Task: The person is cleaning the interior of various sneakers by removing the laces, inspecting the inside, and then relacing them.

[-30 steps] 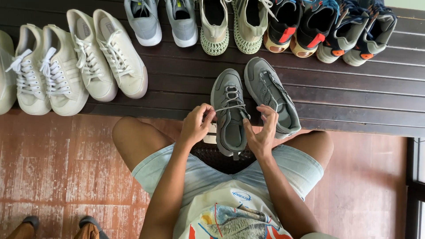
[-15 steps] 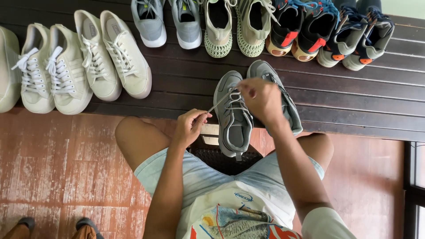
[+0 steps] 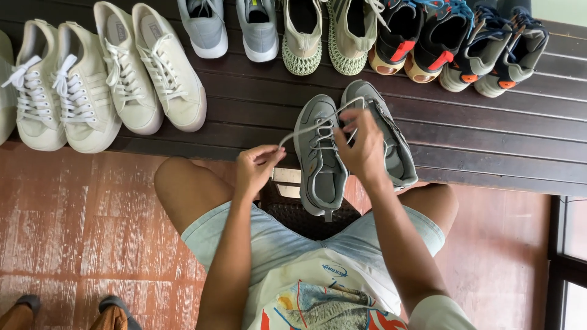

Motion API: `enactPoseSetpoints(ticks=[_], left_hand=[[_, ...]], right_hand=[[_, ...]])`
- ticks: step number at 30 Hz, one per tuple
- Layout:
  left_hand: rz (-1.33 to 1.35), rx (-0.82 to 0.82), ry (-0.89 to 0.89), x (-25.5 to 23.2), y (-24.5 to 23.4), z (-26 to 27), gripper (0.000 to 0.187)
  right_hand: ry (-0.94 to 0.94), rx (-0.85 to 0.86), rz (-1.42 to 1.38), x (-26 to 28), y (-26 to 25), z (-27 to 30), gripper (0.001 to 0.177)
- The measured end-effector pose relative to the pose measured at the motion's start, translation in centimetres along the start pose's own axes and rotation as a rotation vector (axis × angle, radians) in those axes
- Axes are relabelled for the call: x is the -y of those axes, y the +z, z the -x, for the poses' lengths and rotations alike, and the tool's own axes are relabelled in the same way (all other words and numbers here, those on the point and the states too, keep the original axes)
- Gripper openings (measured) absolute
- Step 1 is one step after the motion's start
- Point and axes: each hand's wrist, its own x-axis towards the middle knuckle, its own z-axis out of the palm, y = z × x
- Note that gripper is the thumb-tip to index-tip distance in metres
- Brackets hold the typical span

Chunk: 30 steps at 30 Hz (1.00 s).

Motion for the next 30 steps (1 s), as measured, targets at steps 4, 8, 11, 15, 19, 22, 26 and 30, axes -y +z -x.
enactPoseSetpoints(ticks=[4, 8, 11, 15, 19, 22, 26, 30], left_hand=[[0.42, -0.117, -0.135, -0.3, 3.8, -0.4, 0.021], [0.358, -0.167, -0.074, 0.8, 5.5, -0.8, 0.016], [0.281, -0.19, -0.026, 1.4, 5.9, -1.0, 0.015], [0.267, -0.217, 0.01, 0.5, 5.9, -0.7, 0.015], [0.246, -0.205, 0.015, 0.3, 6.0, -0.6, 0.016], [0.233, -0.182, 0.015, 0.4, 6.4, -0.6, 0.017], [0.302, -0.098, -0.019, -0.2, 6.7, -0.2, 0.018], [0.308, -0.002, -0.037, -0.3, 6.4, -0.3, 0.02]], right_hand=[[0.062, 0.26, 0.206, 1.3, 0.9, 2.5, 0.009], [0.136, 0.361, 0.249, 2.3, 1.0, 3.2, 0.01], [0.103, 0.399, 0.233, 1.1, 1.6, 3.6, 0.015], [0.119, 0.402, 0.203, 0.2, 2.0, 3.8, 0.02], [0.127, 0.39, 0.185, 0.1, 2.2, 3.9, 0.019], [0.124, 0.388, 0.18, -0.3, 2.6, 4.1, 0.017], [0.082, 0.366, 0.216, 0.3, 2.8, 4.0, 0.011], [0.021, 0.34, 0.26, 0.0, 3.2, 4.4, 0.011]])
